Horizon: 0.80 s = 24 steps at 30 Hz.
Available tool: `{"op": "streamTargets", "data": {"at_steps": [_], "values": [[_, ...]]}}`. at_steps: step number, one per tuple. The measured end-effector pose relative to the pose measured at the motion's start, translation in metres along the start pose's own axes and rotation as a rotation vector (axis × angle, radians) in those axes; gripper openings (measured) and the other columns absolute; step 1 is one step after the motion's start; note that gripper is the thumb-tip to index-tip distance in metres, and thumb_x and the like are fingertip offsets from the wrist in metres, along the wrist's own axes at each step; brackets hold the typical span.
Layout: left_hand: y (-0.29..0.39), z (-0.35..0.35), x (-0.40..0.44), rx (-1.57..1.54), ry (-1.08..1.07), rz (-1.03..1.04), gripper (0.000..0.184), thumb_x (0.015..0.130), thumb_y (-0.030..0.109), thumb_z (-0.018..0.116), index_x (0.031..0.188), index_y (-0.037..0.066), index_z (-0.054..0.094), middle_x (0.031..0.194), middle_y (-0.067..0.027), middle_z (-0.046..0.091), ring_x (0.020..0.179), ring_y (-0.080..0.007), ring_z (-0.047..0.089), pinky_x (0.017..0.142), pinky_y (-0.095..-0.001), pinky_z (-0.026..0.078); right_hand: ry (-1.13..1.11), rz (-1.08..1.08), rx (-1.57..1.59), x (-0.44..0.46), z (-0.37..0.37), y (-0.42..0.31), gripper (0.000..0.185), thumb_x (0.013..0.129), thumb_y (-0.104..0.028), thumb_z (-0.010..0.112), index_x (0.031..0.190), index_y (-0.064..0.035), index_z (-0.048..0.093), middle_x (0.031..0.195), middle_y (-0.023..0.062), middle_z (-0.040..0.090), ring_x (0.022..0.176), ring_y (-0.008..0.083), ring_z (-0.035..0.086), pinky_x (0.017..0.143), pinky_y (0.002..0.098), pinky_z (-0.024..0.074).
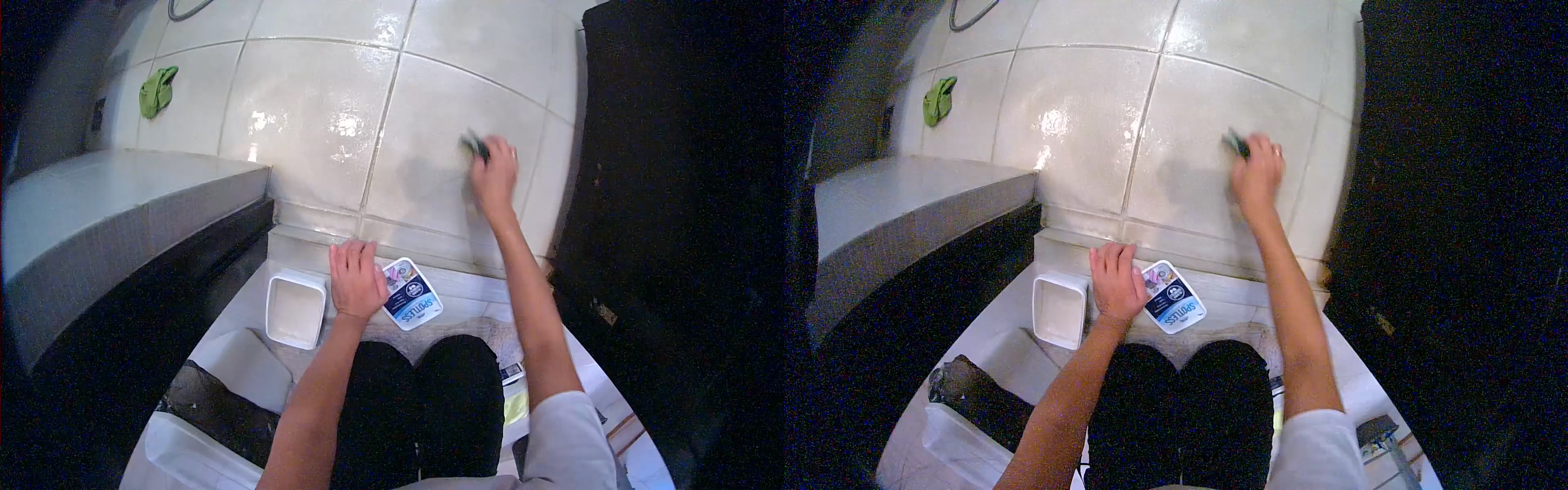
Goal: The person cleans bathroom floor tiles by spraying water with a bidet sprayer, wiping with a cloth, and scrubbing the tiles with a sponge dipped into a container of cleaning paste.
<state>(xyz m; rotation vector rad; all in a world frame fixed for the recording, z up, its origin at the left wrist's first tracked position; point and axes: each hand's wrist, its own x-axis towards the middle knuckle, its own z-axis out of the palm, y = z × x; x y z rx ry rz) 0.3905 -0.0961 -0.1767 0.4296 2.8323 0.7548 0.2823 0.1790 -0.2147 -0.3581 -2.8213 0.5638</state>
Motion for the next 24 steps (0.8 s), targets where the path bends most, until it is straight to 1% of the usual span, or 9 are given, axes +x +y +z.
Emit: {"op": "streamTargets", "data": {"at_steps": [2, 6, 8, 10, 12, 15, 16, 20, 24], "values": [[0.001, 0.002, 0.005, -0.014, 0.032, 0.022, 0.041, 0.077, 0.017, 0.050, 0.115, 0.002, 0.052, 0.113, -0.0168, 0.051, 0.114, -0.0364, 0.044, 0.105, -0.0581, 0.022, 0.201, 0.139, -0.003, 0.038, 0.040, -0.035, 0.026, 0.073, -0.004, 0.058, 0.099, -0.0029, 0.061, 0.101, 0.0157, 0.058, 0.093, 0.0339, 0.053, 0.084, 0.0442, 0.0423], [-0.002, -0.002, 0.005, -0.026, 0.037, 0.027, 0.042, 0.076, 0.016, 0.050, 0.115, 0.002, 0.052, 0.113, -0.0173, 0.051, 0.114, -0.0364, 0.044, 0.105, -0.0579, 0.022, -0.296, -0.393, 0.283, -0.018, 0.047, -0.130, 0.036, 0.072, -0.015, 0.062, 0.106, -0.0035, 0.059, 0.108, 0.0122, 0.060, 0.103, 0.0303, 0.055, 0.093, 0.0431, 0.0410], [-0.001, -0.004, 0.004, -0.039, 0.035, 0.037, 0.042, 0.076, 0.016, 0.050, 0.115, 0.002, 0.052, 0.113, -0.0173, 0.051, 0.114, -0.0364, 0.044, 0.106, -0.0579, 0.022, -0.149, -0.492, 0.322, -0.038, 0.029, -0.073, 0.043, 0.067, -0.014, 0.065, 0.110, -0.0071, 0.061, 0.107, 0.0099, 0.063, 0.103, 0.0288, 0.057, 0.090, 0.0440, 0.0430], [-0.004, -0.002, 0.002, -0.029, 0.026, 0.025, 0.043, 0.076, 0.017, 0.050, 0.116, 0.002, 0.052, 0.113, -0.0168, 0.051, 0.114, -0.0362, 0.044, 0.106, -0.0577, 0.023, -0.018, -0.270, 0.248, -0.034, 0.007, 0.007, 0.048, 0.061, -0.009, 0.066, 0.109, -0.0118, 0.063, 0.102, 0.0081, 0.066, 0.097, 0.0288, 0.060, 0.089, 0.0453, 0.0414], [-0.004, 0.000, 0.003, -0.020, 0.042, 0.029, 0.043, 0.076, 0.017, 0.050, 0.116, 0.002, 0.052, 0.113, -0.0166, 0.051, 0.114, -0.0361, 0.044, 0.105, -0.0576, 0.023, 0.066, -0.091, -0.282, 0.000, -0.021, 0.058, 0.049, 0.071, -0.011, 0.065, 0.119, -0.0097, 0.056, 0.118, 0.0176, 0.058, 0.112, 0.0319, 0.050, 0.093, 0.0490, 0.0352], [-0.001, 0.001, 0.001, -0.005, 0.059, 0.023, 0.043, 0.076, 0.017, 0.050, 0.116, 0.002, 0.052, 0.113, -0.0164, 0.051, 0.114, -0.0359, 0.044, 0.105, -0.0574, 0.023, 0.088, 0.355, -0.148, 0.050, 0.000, 0.015, 0.047, 0.079, -0.016, 0.061, 0.123, -0.0027, 0.053, 0.125, 0.0194, 0.052, 0.119, 0.0347, 0.044, 0.102, 0.0454, 0.0302], [-0.001, 0.001, 0.004, 0.011, 0.067, 0.031, 0.043, 0.076, 0.017, 0.050, 0.116, 0.002, 0.052, 0.113, -0.0164, 0.051, 0.114, -0.0357, 0.044, 0.105, -0.0573, 0.023, 0.261, 0.214, 0.062, 0.040, 0.033, -0.016, 0.048, 0.079, -0.015, 0.062, 0.124, -0.0014, 0.051, 0.129, 0.0214, 0.049, 0.124, 0.0380, 0.040, 0.107, 0.0472, 0.0266], [-0.004, 0.002, 0.003, 0.003, 0.058, 0.049, 0.043, 0.075, 0.016, 0.050, 0.116, 0.002, 0.052, 0.113, -0.0165, 0.051, 0.114, -0.0358, 0.044, 0.105, -0.0574, 0.023, -0.193, -0.341, 0.512, -0.006, 0.073, -0.143, 0.052, 0.073, -0.009, 0.066, 0.122, -0.0024, 0.052, 0.132, 0.0208, 0.047, 0.127, 0.0354, 0.041, 0.107, 0.0469, 0.0305], [-0.003, 0.000, 0.003, -0.028, 0.063, 0.035, 0.043, 0.075, 0.016, 0.050, 0.115, 0.002, 0.052, 0.112, -0.0172, 0.051, 0.113, -0.0359, 0.044, 0.106, -0.0578, 0.022, -0.108, -0.463, 0.246, 0.030, 0.037, -0.065, 0.040, 0.076, -0.009, 0.062, 0.116, -0.0093, 0.056, 0.125, 0.0150, 0.054, 0.122, 0.0345, 0.047, 0.107, 0.0523, 0.0276]]}}
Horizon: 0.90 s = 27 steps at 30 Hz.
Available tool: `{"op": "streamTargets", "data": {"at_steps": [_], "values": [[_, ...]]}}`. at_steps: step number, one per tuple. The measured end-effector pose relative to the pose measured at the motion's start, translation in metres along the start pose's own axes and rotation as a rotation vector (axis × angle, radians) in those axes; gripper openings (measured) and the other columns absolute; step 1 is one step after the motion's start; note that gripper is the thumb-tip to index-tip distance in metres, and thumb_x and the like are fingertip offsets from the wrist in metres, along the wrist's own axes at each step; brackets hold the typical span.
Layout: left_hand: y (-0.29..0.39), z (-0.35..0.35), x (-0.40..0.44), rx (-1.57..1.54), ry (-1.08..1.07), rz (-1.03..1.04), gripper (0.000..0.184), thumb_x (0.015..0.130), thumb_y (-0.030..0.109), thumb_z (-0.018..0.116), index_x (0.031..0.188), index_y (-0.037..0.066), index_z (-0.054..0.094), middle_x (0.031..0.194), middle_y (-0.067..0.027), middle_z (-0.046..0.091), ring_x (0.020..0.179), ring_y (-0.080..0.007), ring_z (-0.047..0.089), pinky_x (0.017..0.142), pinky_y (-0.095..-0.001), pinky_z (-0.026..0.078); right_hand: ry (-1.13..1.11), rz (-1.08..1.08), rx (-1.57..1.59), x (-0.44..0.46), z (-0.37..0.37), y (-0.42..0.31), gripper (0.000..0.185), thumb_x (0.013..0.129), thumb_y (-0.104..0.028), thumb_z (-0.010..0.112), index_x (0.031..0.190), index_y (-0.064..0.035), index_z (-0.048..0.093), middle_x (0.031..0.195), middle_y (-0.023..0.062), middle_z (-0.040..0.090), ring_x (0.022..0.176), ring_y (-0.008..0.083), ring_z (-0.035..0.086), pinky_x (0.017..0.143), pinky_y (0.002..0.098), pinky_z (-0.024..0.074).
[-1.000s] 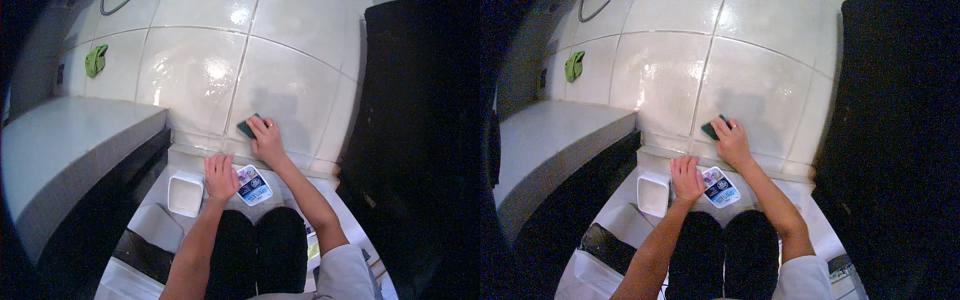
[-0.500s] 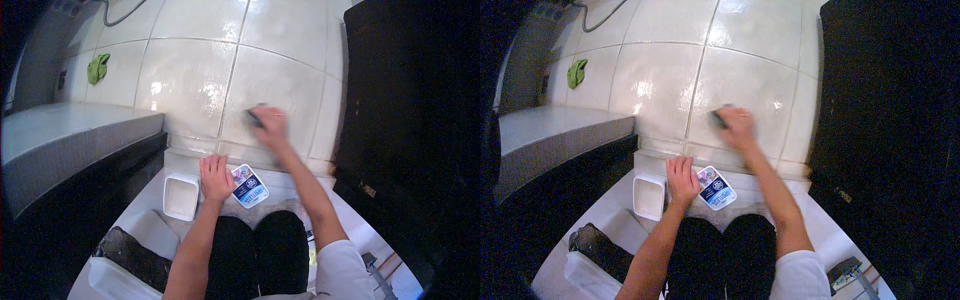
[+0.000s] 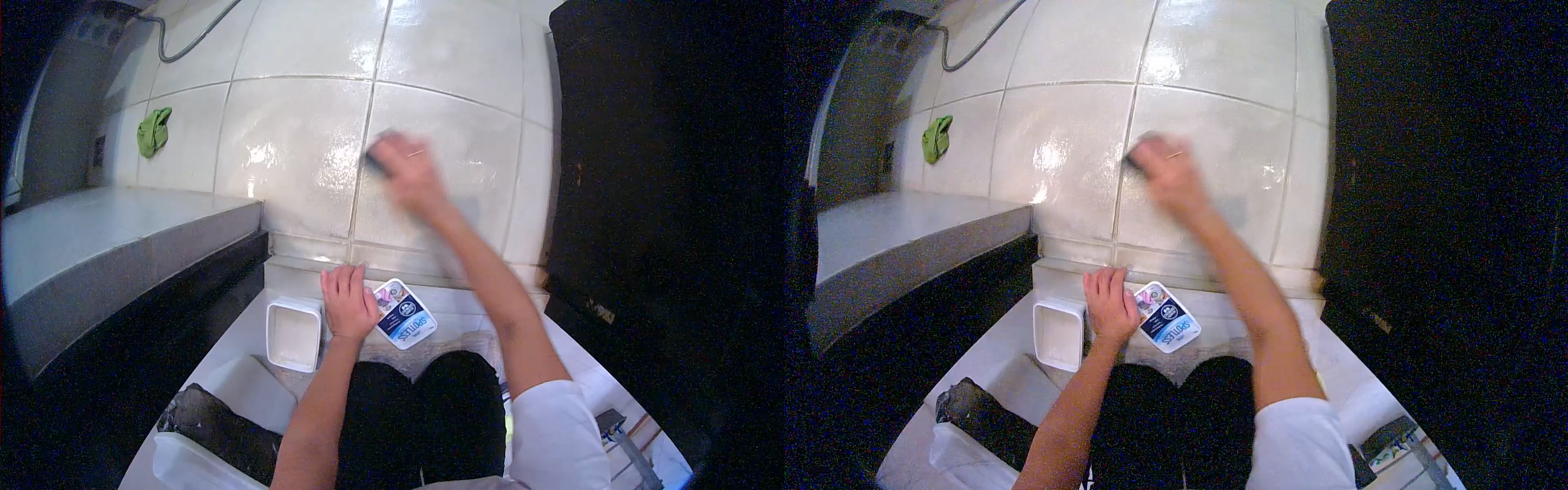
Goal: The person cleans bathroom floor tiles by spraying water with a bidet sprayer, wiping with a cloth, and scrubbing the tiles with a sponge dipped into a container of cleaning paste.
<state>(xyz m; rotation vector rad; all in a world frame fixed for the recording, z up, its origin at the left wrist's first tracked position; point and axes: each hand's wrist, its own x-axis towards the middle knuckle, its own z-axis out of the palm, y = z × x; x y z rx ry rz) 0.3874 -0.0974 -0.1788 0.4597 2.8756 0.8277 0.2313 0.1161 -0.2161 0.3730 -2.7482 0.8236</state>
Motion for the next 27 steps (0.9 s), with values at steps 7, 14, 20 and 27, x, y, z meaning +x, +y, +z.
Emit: {"op": "streamTargets", "data": {"at_steps": [7, 14, 20, 27], "values": [[0.002, 0.000, 0.002, 0.029, 0.002, 0.002, 0.046, 0.075, 0.019, 0.051, 0.118, 0.004, 0.053, 0.114, -0.0158, 0.051, 0.114, -0.0351, 0.044, 0.106, -0.0570, 0.023, 0.115, 0.682, -0.242, 0.101, -0.045, 0.109, 0.034, 0.082, -0.017, 0.060, 0.114, -0.0062, 0.053, 0.118, 0.0164, 0.056, 0.113, 0.0371, 0.049, 0.097, 0.0562, 0.0346], [0.001, -0.001, -0.001, 0.022, -0.040, -0.006, 0.046, 0.075, 0.019, 0.051, 0.118, 0.004, 0.052, 0.114, -0.0152, 0.051, 0.114, -0.0346, 0.044, 0.105, -0.0571, 0.022, 0.106, 0.005, 0.031, 0.055, 0.028, -0.008, 0.032, 0.075, -0.006, 0.058, 0.107, -0.0077, 0.056, 0.115, 0.0139, 0.058, 0.114, 0.0314, 0.051, 0.098, 0.0478, 0.0354], [-0.002, -0.004, 0.004, 0.036, -0.057, -0.024, 0.046, 0.075, 0.020, 0.051, 0.119, 0.005, 0.053, 0.115, -0.0143, 0.051, 0.116, -0.0332, 0.043, 0.106, -0.0561, 0.022, 0.176, 0.437, -0.574, 0.038, -0.060, 0.080, 0.034, 0.082, -0.022, 0.062, 0.112, -0.0078, 0.054, 0.110, 0.0134, 0.059, 0.109, 0.0340, 0.051, 0.094, 0.0471, 0.0366], [0.001, -0.003, 0.002, 0.053, -0.081, -0.021, 0.047, 0.075, 0.021, 0.051, 0.120, 0.006, 0.052, 0.115, -0.0140, 0.051, 0.116, -0.0331, 0.043, 0.106, -0.0562, 0.021, 0.125, 0.447, -0.438, 0.111, 0.041, 0.012, 0.035, 0.084, -0.030, 0.059, 0.106, -0.0031, 0.058, 0.108, 0.0169, 0.059, 0.112, 0.0362, 0.049, 0.096, 0.0470, 0.0376]]}}
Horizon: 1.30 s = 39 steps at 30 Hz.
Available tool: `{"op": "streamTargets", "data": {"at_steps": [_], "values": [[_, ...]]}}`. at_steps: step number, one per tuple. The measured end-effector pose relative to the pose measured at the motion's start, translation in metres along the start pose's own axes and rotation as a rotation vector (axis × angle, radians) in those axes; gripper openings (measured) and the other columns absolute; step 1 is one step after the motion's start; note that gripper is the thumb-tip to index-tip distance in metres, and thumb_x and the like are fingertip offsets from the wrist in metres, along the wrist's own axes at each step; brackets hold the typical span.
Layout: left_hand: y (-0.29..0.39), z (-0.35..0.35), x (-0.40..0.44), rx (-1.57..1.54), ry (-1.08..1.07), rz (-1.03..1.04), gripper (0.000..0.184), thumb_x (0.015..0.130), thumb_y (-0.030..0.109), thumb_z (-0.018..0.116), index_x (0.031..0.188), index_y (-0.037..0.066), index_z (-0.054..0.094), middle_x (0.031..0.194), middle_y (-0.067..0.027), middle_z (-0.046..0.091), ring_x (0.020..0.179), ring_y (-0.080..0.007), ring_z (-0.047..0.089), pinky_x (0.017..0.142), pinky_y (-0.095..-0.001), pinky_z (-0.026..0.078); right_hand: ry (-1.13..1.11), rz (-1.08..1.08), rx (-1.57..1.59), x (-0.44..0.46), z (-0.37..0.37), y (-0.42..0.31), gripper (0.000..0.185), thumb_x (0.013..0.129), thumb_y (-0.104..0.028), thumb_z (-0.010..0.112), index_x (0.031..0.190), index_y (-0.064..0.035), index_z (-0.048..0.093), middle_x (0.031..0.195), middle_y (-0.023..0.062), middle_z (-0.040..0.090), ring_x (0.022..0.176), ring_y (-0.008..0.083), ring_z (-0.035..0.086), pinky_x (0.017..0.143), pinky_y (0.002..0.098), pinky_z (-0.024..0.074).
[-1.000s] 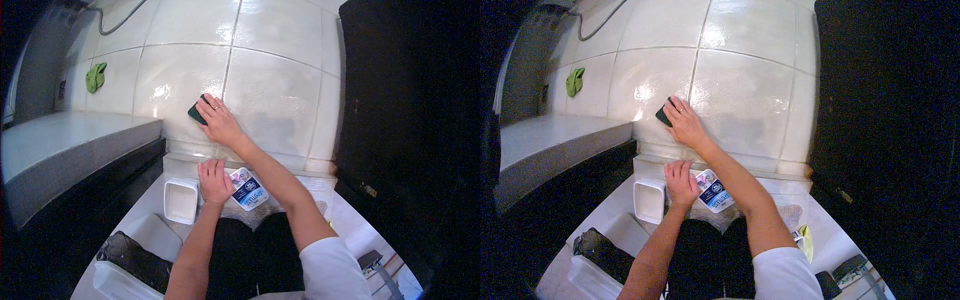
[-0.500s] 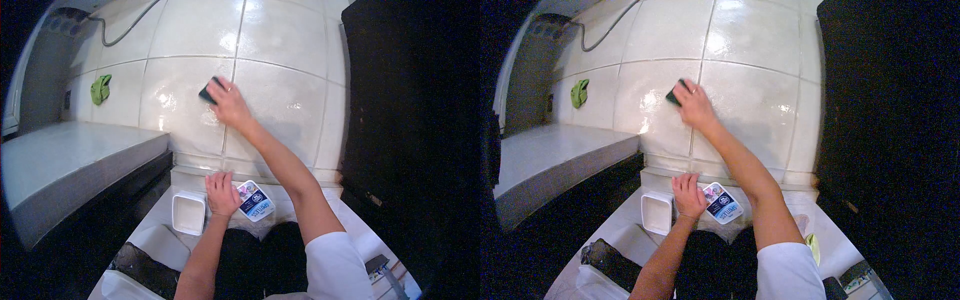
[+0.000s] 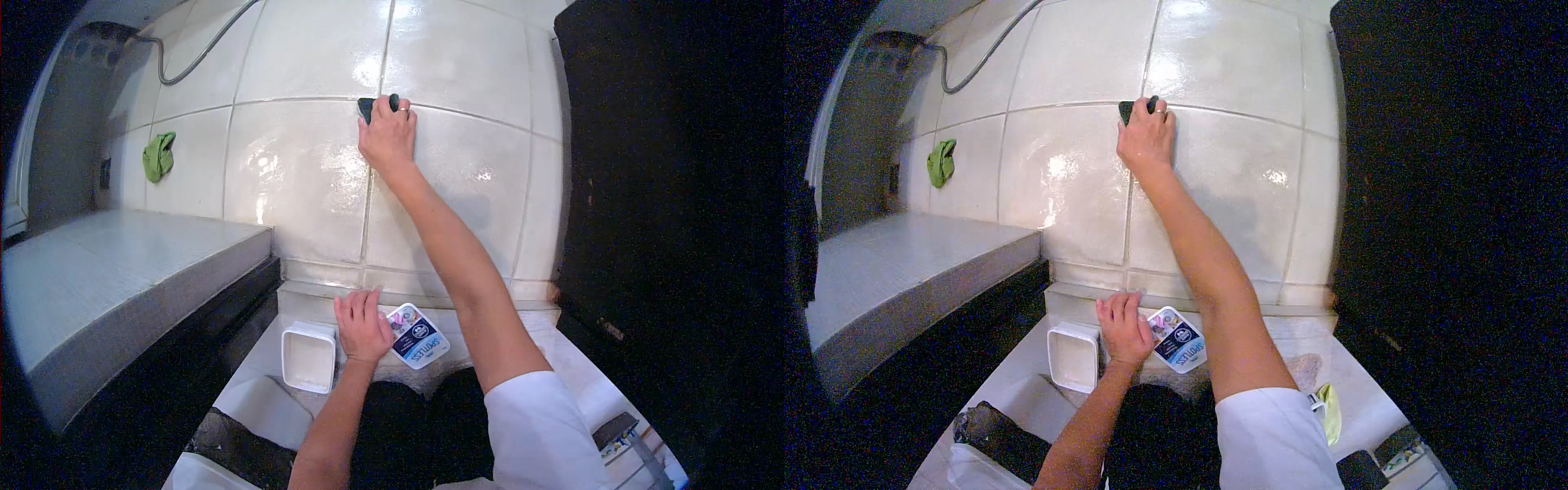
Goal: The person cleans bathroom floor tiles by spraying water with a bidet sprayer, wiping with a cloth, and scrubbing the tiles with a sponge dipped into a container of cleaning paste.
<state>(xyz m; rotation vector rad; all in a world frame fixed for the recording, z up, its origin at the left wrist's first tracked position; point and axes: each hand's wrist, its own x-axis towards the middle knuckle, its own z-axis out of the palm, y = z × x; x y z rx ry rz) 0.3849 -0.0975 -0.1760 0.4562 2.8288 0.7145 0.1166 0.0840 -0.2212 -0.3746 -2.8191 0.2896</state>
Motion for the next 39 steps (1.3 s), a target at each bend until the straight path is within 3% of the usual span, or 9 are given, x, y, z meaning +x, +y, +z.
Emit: {"op": "streamTargets", "data": {"at_steps": [2, 7, 8, 11, 16, 19, 23, 30, 39], "values": [[-0.004, 0.001, -0.003, 0.005, -0.009, 0.000, 0.047, 0.075, 0.021, 0.051, 0.120, 0.005, 0.052, 0.115, -0.0140, 0.051, 0.116, -0.0332, 0.043, 0.106, -0.0562, 0.021, -0.050, -0.150, 0.032, -0.001, -0.015, 0.027, 0.034, 0.083, -0.029, 0.059, 0.107, -0.0047, 0.058, 0.106, 0.0181, 0.060, 0.113, 0.0362, 0.050, 0.097, 0.0501, 0.0359], [0.000, 0.003, 0.000, 0.002, 0.005, -0.001, 0.047, 0.076, 0.020, 0.051, 0.120, 0.005, 0.052, 0.115, -0.0142, 0.051, 0.117, -0.0334, 0.043, 0.106, -0.0563, 0.021, -0.096, 0.208, -0.364, -0.030, -0.078, 0.207, 0.049, 0.089, -0.037, 0.049, 0.123, -0.0022, 0.053, 0.126, 0.0177, 0.052, 0.117, 0.0370, 0.047, 0.101, 0.0485, 0.0305], [0.001, 0.002, -0.001, 0.009, 0.002, -0.004, 0.047, 0.076, 0.020, 0.051, 0.120, 0.005, 0.052, 0.115, -0.0144, 0.051, 0.117, -0.0336, 0.043, 0.106, -0.0563, 0.021, -0.100, 0.270, -0.384, -0.035, -0.075, 0.222, 0.055, 0.086, -0.035, 0.056, 0.131, -0.0032, 0.046, 0.138, 0.0160, 0.041, 0.123, 0.0380, 0.040, 0.104, 0.0525, 0.0248], [0.002, 0.004, 0.000, 0.030, -0.001, -0.009, 0.047, 0.076, 0.021, 0.051, 0.120, 0.005, 0.052, 0.114, -0.0146, 0.051, 0.116, -0.0338, 0.043, 0.107, -0.0563, 0.021, 0.163, 0.272, -0.320, -0.028, -0.019, 0.198, 0.057, 0.088, -0.034, 0.054, 0.135, -0.0032, 0.042, 0.139, 0.0161, 0.041, 0.128, 0.0378, 0.036, 0.108, 0.0521, 0.0201], [-0.001, 0.001, -0.001, -0.006, 0.024, 0.008, 0.046, 0.076, 0.021, 0.052, 0.119, 0.004, 0.053, 0.114, -0.0146, 0.051, 0.116, -0.0337, 0.043, 0.107, -0.0558, 0.022, -0.225, -0.461, 0.255, -0.096, -0.025, 0.030, 0.048, 0.084, -0.022, 0.059, 0.129, -0.0111, 0.049, 0.139, 0.0120, 0.044, 0.131, 0.0334, 0.036, 0.107, 0.0502, 0.0275], [-0.002, 0.002, -0.003, -0.014, 0.041, -0.003, 0.045, 0.077, 0.021, 0.052, 0.119, 0.004, 0.053, 0.114, -0.0146, 0.051, 0.115, -0.0335, 0.044, 0.106, -0.0556, 0.024, -0.451, -0.763, 0.547, -0.157, -0.068, 0.066, 0.046, 0.082, -0.017, 0.059, 0.127, -0.0160, 0.052, 0.140, 0.0064, 0.044, 0.132, 0.0322, 0.035, 0.106, 0.0506, 0.0306], [-0.001, 0.002, 0.001, -0.044, 0.051, 0.005, 0.044, 0.077, 0.017, 0.051, 0.118, 0.001, 0.051, 0.114, -0.0169, 0.050, 0.113, -0.0359, 0.045, 0.105, -0.0579, 0.022, -0.638, -0.638, 0.287, -0.198, -0.126, 0.160, 0.050, 0.076, -0.011, 0.060, 0.126, -0.0176, 0.054, 0.144, 0.0035, 0.040, 0.135, 0.0314, 0.031, 0.106, 0.0528, 0.0290], [-0.002, 0.004, -0.001, -0.110, 0.117, 0.014, 0.035, 0.076, 0.015, 0.053, 0.108, 0.002, 0.049, 0.111, -0.0190, 0.050, 0.113, -0.0375, 0.045, 0.106, -0.0579, 0.022, -0.438, -0.749, 0.507, -0.173, -0.058, -0.010, 0.045, 0.072, -0.009, 0.059, 0.116, -0.0135, 0.059, 0.134, 0.0035, 0.049, 0.132, 0.0291, 0.035, 0.107, 0.0483, 0.0292], [-0.003, 0.007, -0.003, -0.152, 0.146, 0.002, 0.033, 0.076, 0.013, 0.054, 0.106, 0.003, 0.048, 0.111, -0.0182, 0.049, 0.113, -0.0373, 0.045, 0.106, -0.0571, 0.022, -0.599, -0.845, 0.304, -0.184, -0.098, 0.074, 0.047, 0.068, -0.012, 0.063, 0.114, -0.0145, 0.061, 0.136, -0.0004, 0.047, 0.133, 0.0278, 0.034, 0.106, 0.0438, 0.0305]]}}
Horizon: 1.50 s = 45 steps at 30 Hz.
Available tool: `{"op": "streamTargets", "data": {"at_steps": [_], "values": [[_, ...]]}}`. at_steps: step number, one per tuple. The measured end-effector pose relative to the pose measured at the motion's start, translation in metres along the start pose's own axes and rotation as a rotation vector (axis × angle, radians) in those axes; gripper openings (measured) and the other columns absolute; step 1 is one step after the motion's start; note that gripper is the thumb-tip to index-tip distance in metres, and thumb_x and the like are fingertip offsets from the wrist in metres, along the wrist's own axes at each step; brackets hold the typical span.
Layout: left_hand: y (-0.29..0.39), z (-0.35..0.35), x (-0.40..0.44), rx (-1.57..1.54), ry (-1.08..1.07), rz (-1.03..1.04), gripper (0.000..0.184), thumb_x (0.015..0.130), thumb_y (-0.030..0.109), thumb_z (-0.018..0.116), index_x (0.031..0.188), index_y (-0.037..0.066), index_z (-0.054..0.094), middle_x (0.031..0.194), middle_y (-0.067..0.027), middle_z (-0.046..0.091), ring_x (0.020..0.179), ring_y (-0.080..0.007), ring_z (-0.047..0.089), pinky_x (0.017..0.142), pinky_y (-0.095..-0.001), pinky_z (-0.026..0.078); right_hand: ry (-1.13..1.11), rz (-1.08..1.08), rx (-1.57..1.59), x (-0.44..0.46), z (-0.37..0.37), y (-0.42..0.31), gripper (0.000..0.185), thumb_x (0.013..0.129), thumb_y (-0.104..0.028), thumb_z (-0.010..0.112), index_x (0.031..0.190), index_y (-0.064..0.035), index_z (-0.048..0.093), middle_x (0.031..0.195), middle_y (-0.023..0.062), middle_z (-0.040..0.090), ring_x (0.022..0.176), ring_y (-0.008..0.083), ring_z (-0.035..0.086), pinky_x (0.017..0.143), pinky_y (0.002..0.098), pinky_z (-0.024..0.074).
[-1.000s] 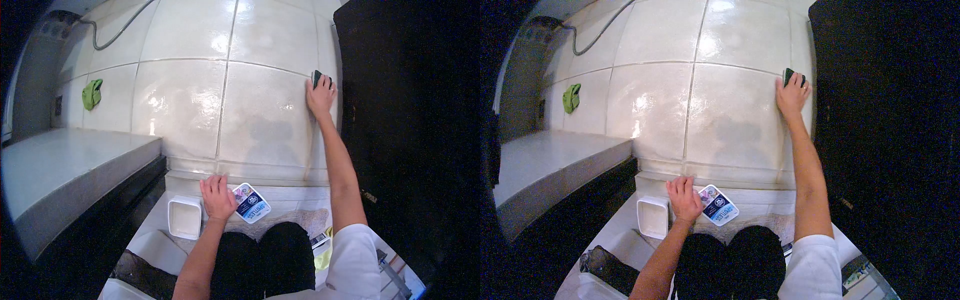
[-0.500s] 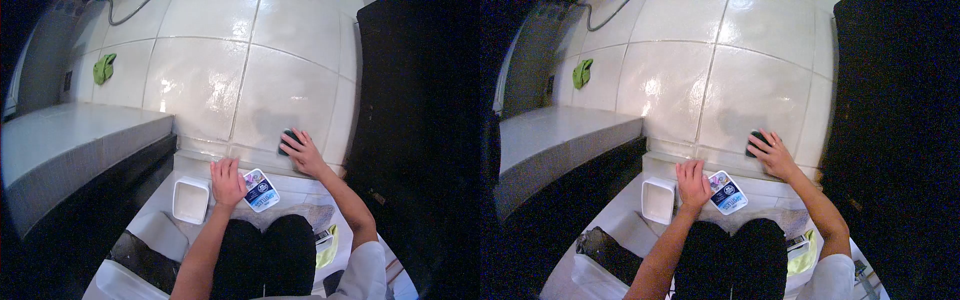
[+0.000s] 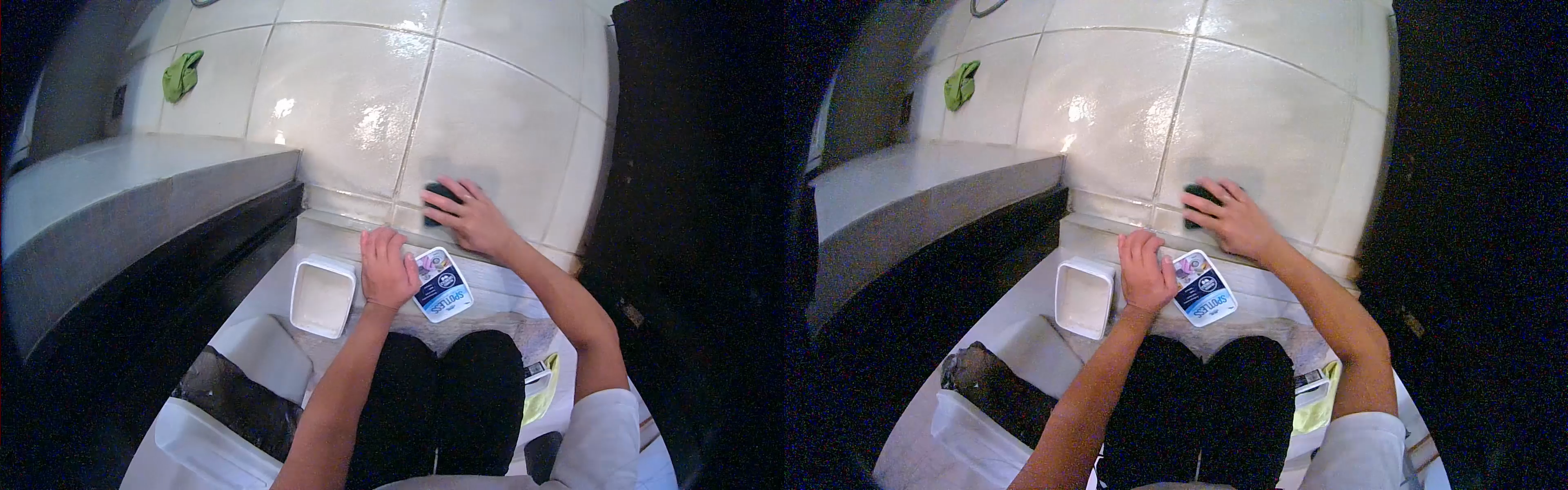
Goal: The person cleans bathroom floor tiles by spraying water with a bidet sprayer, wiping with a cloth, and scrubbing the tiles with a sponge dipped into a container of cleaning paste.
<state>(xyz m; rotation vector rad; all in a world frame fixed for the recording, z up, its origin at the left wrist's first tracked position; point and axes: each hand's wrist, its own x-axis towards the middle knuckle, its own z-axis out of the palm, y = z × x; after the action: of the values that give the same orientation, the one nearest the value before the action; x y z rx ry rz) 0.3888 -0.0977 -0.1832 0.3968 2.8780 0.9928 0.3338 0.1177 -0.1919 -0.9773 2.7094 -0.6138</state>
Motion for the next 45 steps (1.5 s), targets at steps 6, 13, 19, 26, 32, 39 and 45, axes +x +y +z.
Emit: {"op": "streamTargets", "data": {"at_steps": [6, 13, 19, 26, 32, 39, 45], "values": [[-0.003, 0.000, 0.005, 0.019, 0.036, 0.031, 0.031, 0.076, 0.013, 0.054, 0.105, 0.002, 0.048, 0.109, -0.0182, 0.050, 0.113, -0.0369, 0.046, 0.106, -0.0566, 0.022, 0.160, -0.143, 0.096, 0.116, 0.026, -0.024, 0.046, 0.069, -0.011, 0.060, 0.115, -0.0120, 0.060, 0.137, 0.0025, 0.047, 0.133, 0.0288, 0.035, 0.106, 0.0470, 0.0298], [-0.003, -0.003, 0.002, -0.037, -0.003, 0.010, 0.033, 0.075, 0.013, 0.055, 0.106, 0.003, 0.049, 0.110, -0.0187, 0.050, 0.112, -0.0379, 0.045, 0.106, -0.0569, 0.023, -0.146, 0.037, 0.154, -0.077, -0.034, 0.047, 0.056, 0.070, -0.009, 0.058, 0.125, -0.0201, 0.056, 0.143, 0.0023, 0.042, 0.134, 0.0320, 0.033, 0.108, 0.0509, 0.0264], [-0.002, -0.001, 0.001, -0.032, 0.001, 0.002, 0.035, 0.074, 0.013, 0.055, 0.107, 0.003, 0.048, 0.110, -0.0185, 0.049, 0.113, -0.0378, 0.045, 0.106, -0.0572, 0.022, 0.552, 0.676, -0.237, 0.027, -0.020, 0.114, 0.039, 0.087, -0.015, 0.053, 0.126, -0.0189, 0.057, 0.139, 0.0050, 0.047, 0.131, 0.0346, 0.035, 0.104, 0.0539, 0.0248], [-0.001, -0.003, 0.004, -0.041, -0.019, -0.007, 0.036, 0.074, 0.013, 0.056, 0.107, 0.003, 0.048, 0.110, -0.0182, 0.049, 0.113, -0.0373, 0.045, 0.106, -0.0569, 0.023, 0.218, 0.008, -0.159, 0.052, 0.013, 0.025, 0.034, 0.082, -0.028, 0.060, 0.116, -0.0272, 0.059, 0.136, -0.0048, 0.048, 0.129, 0.0260, 0.038, 0.099, 0.0583, 0.0299], [-0.002, -0.003, 0.001, -0.023, 0.000, 0.003, 0.034, 0.073, 0.013, 0.055, 0.105, 0.003, 0.049, 0.110, -0.0181, 0.049, 0.113, -0.0372, 0.045, 0.106, -0.0567, 0.023, 0.482, 0.583, -0.310, 0.102, 0.005, 0.054, 0.032, 0.087, -0.023, 0.054, 0.119, -0.0248, 0.058, 0.139, -0.0043, 0.044, 0.125, 0.0324, 0.040, 0.091, 0.0659, 0.0299], [-0.003, -0.004, 0.000, -0.020, -0.032, -0.003, 0.034, 0.074, 0.015, 0.055, 0.106, 0.003, 0.049, 0.110, -0.0187, 0.050, 0.113, -0.0379, 0.045, 0.106, -0.0567, 0.022, 0.266, 0.255, -0.294, 0.099, 0.008, 0.042, 0.032, 0.083, -0.023, 0.059, 0.115, -0.0216, 0.059, 0.137, -0.0057, 0.046, 0.121, 0.0314, 0.042, 0.092, 0.0602, 0.0316], [0.000, -0.005, 0.000, -0.025, 0.008, 0.015, 0.032, 0.074, 0.014, 0.056, 0.103, 0.003, 0.051, 0.107, -0.0195, 0.051, 0.110, -0.0381, 0.046, 0.105, -0.0568, 0.023, 0.398, 0.529, -0.294, 0.139, 0.028, 0.037, 0.035, 0.086, -0.026, 0.056, 0.120, -0.0197, 0.056, 0.140, -0.0010, 0.043, 0.134, 0.0308, 0.032, 0.101, 0.0646, 0.0236]]}}
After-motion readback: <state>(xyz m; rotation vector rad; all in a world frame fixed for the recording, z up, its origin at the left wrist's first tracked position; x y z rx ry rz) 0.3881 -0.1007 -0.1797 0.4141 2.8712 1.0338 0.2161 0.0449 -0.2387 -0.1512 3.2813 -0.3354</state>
